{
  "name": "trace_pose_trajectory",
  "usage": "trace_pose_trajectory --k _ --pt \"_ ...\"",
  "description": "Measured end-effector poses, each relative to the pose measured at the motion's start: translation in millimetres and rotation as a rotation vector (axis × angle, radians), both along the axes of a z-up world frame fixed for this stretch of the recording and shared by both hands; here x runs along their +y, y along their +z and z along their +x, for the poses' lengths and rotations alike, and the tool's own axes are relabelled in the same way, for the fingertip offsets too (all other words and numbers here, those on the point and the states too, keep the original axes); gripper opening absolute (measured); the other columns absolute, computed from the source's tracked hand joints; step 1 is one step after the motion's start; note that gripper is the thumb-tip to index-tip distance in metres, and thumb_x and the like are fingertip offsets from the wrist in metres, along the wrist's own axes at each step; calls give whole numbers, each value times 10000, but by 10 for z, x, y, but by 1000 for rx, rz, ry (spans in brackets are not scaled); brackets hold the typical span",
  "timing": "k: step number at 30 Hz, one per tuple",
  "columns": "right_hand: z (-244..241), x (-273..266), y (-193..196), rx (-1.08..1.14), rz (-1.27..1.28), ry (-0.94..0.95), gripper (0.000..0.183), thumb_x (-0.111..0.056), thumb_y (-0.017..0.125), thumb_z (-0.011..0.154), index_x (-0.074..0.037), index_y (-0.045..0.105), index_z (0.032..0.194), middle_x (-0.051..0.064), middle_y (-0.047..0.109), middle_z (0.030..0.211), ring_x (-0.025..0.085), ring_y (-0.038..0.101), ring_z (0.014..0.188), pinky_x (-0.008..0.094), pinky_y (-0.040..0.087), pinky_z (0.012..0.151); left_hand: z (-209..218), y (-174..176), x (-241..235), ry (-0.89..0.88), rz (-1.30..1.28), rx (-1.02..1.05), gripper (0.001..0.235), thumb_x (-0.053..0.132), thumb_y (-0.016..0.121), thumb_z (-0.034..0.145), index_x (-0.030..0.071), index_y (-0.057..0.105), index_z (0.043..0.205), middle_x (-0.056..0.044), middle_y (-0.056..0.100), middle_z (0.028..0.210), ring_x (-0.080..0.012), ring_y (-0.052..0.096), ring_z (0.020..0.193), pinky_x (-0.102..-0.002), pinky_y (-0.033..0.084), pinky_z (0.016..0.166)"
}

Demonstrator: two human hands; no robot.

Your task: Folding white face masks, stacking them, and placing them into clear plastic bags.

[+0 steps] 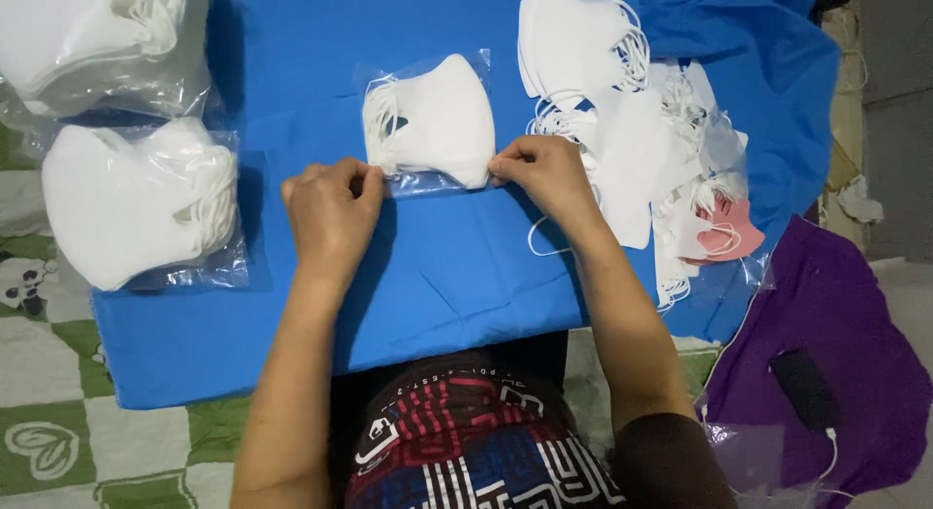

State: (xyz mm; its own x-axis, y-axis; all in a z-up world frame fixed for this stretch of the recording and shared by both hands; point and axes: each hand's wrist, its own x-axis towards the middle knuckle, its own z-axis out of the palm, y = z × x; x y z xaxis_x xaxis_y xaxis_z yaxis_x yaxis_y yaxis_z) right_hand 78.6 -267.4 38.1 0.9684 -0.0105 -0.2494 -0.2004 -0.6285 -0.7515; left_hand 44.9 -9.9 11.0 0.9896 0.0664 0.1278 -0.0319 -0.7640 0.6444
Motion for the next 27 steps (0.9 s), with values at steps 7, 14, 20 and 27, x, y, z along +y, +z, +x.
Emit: trace_pose_trajectory --k 7,14,20,27 --pt "-4 -32 -109 -9 -37 2 87 -133 778 790 -90 803 862 98 689 663 211 648 670 317 485 588 -28 -100 -36 94 175 -91 184 110 828 890 149 698 764 5 592 587 -240 643 806 -404 360 821" --pt "60 -73 -8 83 84 17 325 -109 809 835 -29 662 1114 46 687 651 168 702 648 240 455 531 -28 -124 138 138 48 -124 233 270 709 1012 57 634 1068 -117 651 799 -363 644 817 -493 440 728" --pt "86 -58 85 113 61 39 354 -97 798 841 2 683 1161 50 675 643 153 652 613 236 432 508 54 -122 -298 14 -43 -91 1119 449 975 773 -32 333 1553 -236 540 1147 -492 538 1094 -573 405 874" --pt "115 -63 104 139 63 60 265 -87 777 823 4 730 1068 53 657 621 145 593 582 251 418 500 124 -127 -311 27 -77 -43 910 189 974 770 98 476 1526 -149 530 1114 -381 493 1058 -446 323 854"
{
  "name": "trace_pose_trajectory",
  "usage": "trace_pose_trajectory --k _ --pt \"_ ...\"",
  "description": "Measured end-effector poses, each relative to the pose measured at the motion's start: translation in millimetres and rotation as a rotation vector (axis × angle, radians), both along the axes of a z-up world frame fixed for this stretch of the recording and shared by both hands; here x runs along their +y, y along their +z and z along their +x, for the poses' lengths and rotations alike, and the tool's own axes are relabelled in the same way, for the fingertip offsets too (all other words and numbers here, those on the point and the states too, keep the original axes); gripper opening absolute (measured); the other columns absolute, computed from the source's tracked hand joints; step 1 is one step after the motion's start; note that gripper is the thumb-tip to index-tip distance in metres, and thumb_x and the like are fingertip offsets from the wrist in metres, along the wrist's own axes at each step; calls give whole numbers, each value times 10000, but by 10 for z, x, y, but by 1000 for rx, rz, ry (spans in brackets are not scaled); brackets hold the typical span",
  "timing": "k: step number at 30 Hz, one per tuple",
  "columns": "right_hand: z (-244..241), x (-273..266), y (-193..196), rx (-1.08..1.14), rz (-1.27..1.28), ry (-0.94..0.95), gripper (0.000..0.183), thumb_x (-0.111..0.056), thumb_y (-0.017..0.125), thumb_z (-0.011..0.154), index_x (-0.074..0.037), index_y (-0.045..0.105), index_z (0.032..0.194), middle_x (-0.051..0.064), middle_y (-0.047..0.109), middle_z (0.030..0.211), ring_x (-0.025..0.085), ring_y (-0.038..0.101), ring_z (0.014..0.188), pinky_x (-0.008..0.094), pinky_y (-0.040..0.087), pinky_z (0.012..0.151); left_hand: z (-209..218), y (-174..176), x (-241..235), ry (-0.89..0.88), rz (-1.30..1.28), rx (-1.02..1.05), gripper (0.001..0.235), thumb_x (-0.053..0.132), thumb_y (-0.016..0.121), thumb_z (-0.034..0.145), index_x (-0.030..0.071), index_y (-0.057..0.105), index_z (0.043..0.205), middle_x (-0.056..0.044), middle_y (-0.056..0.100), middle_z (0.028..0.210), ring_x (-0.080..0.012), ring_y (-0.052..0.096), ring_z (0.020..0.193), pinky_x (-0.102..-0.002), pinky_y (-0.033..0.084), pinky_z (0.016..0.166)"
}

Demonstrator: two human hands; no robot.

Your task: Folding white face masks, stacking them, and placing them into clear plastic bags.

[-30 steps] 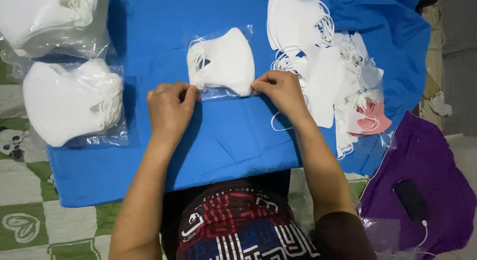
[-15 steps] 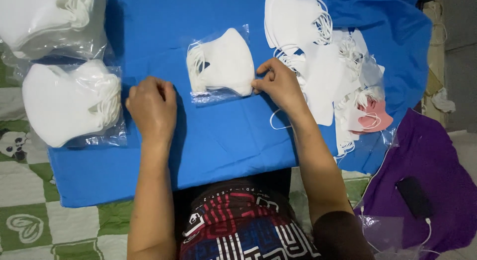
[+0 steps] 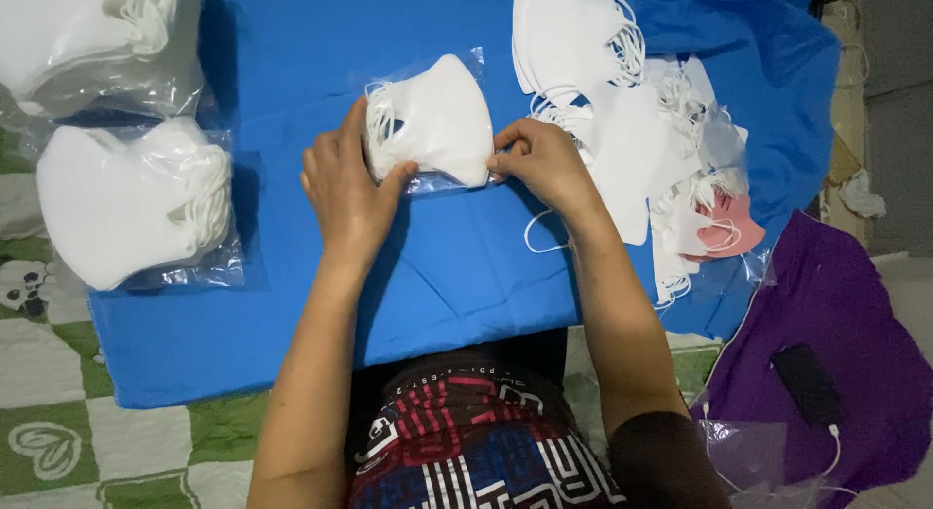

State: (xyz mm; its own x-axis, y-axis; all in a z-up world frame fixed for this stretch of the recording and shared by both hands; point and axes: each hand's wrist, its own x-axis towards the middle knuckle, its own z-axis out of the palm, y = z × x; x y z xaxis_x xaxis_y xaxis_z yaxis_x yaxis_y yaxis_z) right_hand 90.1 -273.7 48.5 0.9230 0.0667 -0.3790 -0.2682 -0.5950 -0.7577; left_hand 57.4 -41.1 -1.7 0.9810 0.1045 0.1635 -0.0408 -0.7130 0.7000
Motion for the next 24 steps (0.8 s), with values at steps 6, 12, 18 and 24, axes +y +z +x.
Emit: trace_pose_trajectory --k 6,12,18,24 --pt "-25 13 5 4 -33 -21 238 -77 741 816 -19 760 1046 54 686 655 158 630 616 254 435 527 12 -226 85 -34 1 54 858 187 896 858 199 439 1583 -114 582 1097 -338 518 1101 -441 331 881" --pt "-82 6 -144 -59 -82 -49 254 -110 730 822 -69 774 1069 49 701 679 167 652 647 275 476 556 36 -3 90 -45 -100 184 1041 154 892 849 116 228 1650 -236 509 1349 -444 503 1232 -497 347 927" --pt "-273 153 -111 -293 -78 -70 212 -65 719 834 2 758 1031 51 640 859 104 544 689 218 469 624 81 -48 -260 -18 197 95 1378 646 1027 684 178 170 1657 -365 186 1585 -544 403 1357 -659 358 1042" --pt "-254 219 14 -143 -51 -56 414 -277 785 827 -6 714 1131 63 652 926 123 597 791 229 503 695 110 -204 -276 25 235 43 1386 620 1055 644 211 204 1658 -330 180 1593 -491 443 1310 -605 398 1035"
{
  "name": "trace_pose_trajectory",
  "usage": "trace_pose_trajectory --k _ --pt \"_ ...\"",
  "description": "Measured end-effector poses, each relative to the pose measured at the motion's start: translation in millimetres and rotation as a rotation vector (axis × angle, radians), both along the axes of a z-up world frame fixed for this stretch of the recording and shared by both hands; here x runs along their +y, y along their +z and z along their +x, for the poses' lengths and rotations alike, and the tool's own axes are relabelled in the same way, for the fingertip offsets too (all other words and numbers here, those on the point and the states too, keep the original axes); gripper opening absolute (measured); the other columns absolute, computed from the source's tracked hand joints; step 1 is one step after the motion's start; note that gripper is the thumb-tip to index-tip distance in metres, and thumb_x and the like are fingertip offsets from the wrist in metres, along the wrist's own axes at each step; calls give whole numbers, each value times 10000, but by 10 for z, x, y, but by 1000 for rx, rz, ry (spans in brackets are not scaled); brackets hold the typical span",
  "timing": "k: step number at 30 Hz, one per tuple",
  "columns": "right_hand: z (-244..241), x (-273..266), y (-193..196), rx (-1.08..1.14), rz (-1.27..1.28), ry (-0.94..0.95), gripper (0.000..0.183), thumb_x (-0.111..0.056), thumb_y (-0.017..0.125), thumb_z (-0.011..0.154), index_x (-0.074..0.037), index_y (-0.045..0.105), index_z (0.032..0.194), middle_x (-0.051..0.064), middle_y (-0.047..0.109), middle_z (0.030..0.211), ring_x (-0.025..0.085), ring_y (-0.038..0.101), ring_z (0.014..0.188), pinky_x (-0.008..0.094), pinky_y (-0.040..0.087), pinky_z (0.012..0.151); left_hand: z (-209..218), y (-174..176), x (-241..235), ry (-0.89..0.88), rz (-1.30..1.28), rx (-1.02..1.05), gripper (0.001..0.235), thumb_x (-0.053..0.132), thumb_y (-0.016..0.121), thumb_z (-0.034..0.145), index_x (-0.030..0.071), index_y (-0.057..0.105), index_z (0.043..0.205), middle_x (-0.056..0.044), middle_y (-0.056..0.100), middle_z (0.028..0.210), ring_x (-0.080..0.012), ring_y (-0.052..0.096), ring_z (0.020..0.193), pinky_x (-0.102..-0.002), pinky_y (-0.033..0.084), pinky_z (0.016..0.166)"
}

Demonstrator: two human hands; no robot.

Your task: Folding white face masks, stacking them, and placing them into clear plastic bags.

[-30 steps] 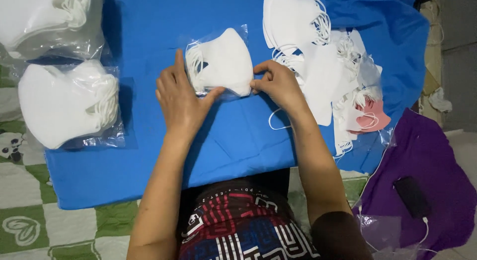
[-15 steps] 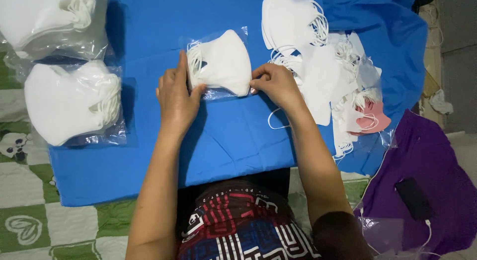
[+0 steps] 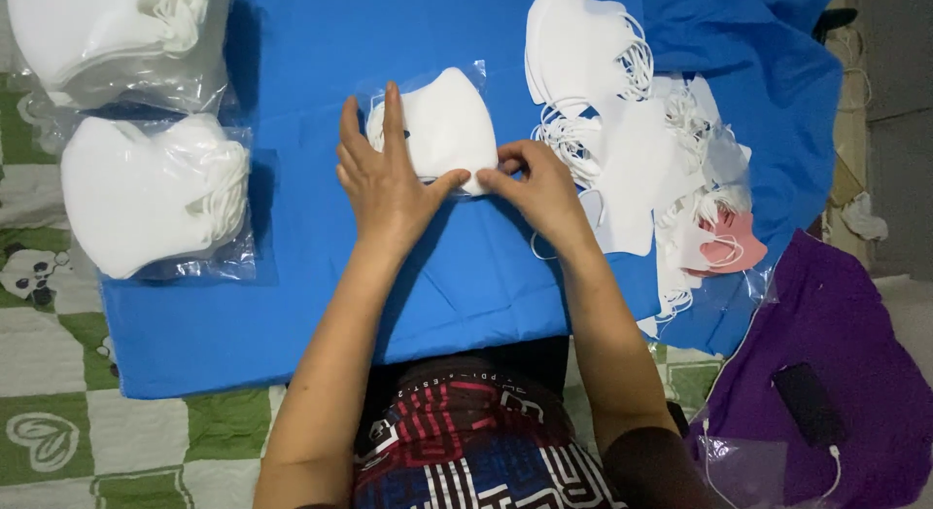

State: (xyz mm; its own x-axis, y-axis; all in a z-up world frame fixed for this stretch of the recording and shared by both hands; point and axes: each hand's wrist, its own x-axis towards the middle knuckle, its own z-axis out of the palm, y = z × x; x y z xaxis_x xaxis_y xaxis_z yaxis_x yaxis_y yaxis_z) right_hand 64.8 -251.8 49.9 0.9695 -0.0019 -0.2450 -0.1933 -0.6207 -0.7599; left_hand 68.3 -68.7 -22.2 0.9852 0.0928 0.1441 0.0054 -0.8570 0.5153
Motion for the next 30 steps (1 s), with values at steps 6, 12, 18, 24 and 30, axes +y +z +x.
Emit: trace_pose_trajectory --k 6,12,18,24,30 --pt "157 -30 -131 94 13 -41 260 -202 884 752 -68 693 867 -15 594 636 68 523 547 184 423 520 17 18 24 -24 -14 43 1312 554 1036 688 201 214 1648 -311 198 1576 -464 414 1324 -608 393 1046" --pt "339 -275 -414 141 65 65 279 -190 887 769 1 724 889 79 648 638 169 571 495 276 427 443 17 203 189 -121 -246 77 1102 233 981 786 165 289 1642 -279 270 1490 -514 356 1357 -598 332 1040" --pt "350 -325 -296 209 235 72 141 -57 813 801 28 721 866 142 656 589 150 500 308 248 335 309 61 266 476 -252 -385 137 969 110 927 768 156 425 1596 -298 341 1440 -485 539 1190 -535 466 1026" --pt "329 -337 -317 214 334 52 156 -29 815 810 44 694 876 153 643 615 126 493 327 234 321 317 72 421 751 -386 -522 184 841 98 851 815 229 485 1562 -280 356 1467 -449 568 1194 -458 560 979" --pt "236 -367 -300 237 364 28 138 -32 802 841 43 686 850 163 616 640 170 538 357 259 311 323 -3 310 894 -476 -584 120 766 54 796 861 215 496 1548 -245 405 1494 -447 598 1235 -469 546 1026"
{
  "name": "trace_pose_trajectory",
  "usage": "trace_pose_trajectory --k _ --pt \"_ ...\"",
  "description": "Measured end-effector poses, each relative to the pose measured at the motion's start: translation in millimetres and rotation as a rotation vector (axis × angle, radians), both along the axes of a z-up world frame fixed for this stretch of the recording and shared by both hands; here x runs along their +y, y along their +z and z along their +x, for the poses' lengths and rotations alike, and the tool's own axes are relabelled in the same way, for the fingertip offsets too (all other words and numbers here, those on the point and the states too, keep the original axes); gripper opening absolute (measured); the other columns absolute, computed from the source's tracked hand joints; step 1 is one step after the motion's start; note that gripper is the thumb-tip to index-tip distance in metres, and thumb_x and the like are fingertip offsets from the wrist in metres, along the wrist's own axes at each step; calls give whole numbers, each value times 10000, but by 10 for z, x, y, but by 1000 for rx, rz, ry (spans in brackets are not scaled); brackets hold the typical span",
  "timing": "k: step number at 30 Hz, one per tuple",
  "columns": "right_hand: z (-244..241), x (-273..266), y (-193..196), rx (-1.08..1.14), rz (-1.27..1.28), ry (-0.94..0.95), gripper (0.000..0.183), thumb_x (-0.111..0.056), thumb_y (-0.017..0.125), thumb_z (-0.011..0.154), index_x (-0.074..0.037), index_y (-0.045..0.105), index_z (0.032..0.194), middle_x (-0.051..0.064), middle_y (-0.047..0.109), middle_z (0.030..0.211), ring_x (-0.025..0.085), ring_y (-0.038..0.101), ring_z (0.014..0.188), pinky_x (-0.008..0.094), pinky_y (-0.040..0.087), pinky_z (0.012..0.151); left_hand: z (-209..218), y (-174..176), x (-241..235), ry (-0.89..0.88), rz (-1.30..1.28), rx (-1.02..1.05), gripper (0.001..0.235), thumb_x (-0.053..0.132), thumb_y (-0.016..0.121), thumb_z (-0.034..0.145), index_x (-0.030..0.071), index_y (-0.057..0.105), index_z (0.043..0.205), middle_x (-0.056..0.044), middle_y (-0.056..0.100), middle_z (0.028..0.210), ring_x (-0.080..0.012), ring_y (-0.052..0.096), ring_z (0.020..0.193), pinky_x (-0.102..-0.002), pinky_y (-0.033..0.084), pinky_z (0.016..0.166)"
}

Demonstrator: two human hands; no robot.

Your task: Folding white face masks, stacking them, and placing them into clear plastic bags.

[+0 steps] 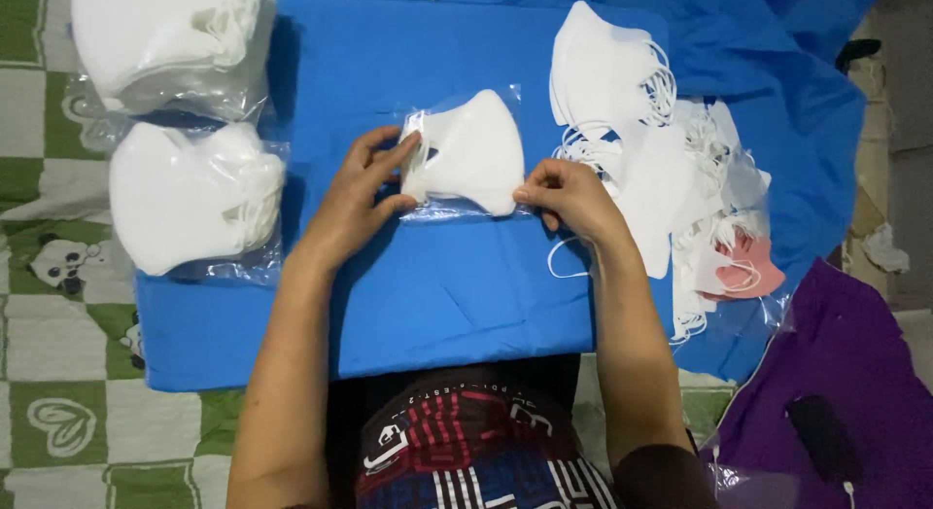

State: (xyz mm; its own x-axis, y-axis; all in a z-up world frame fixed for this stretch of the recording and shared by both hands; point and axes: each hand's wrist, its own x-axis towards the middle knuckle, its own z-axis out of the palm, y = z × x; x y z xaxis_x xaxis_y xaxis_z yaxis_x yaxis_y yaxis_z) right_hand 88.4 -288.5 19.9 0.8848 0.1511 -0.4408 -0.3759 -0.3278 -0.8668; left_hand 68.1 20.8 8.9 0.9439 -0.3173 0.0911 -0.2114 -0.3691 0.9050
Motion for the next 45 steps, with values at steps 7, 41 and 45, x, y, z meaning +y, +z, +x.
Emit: trace_pose_trajectory --k 7,41,45 --pt "-182 -40 -77 -1 173 -40 130 0 763 870 33 640 846 143 561 622 200 584 385 232 334 323 -108 0 -11 30 -87 3 738 -83 742 878 218 535 1519 -204 460 1496 -439 617 1235 -460 576 1010" --pt "-1107 168 -50 -74 197 -60 181 -47 658 944 18 696 1109 105 743 924 107 581 676 221 502 617 -844 768 1826 587 -349 167 572 81 558 1023 -11 449 1577 -92 587 1302 -149 584 1137 -258 486 1081" --pt "-1140 185 -93 -133 183 -74 142 -40 664 941 4 710 1068 94 742 913 107 593 691 214 507 622 -625 803 1992 502 -258 307 591 -66 470 976 -96 373 1558 -269 503 1452 -337 531 1294 -416 445 1136"
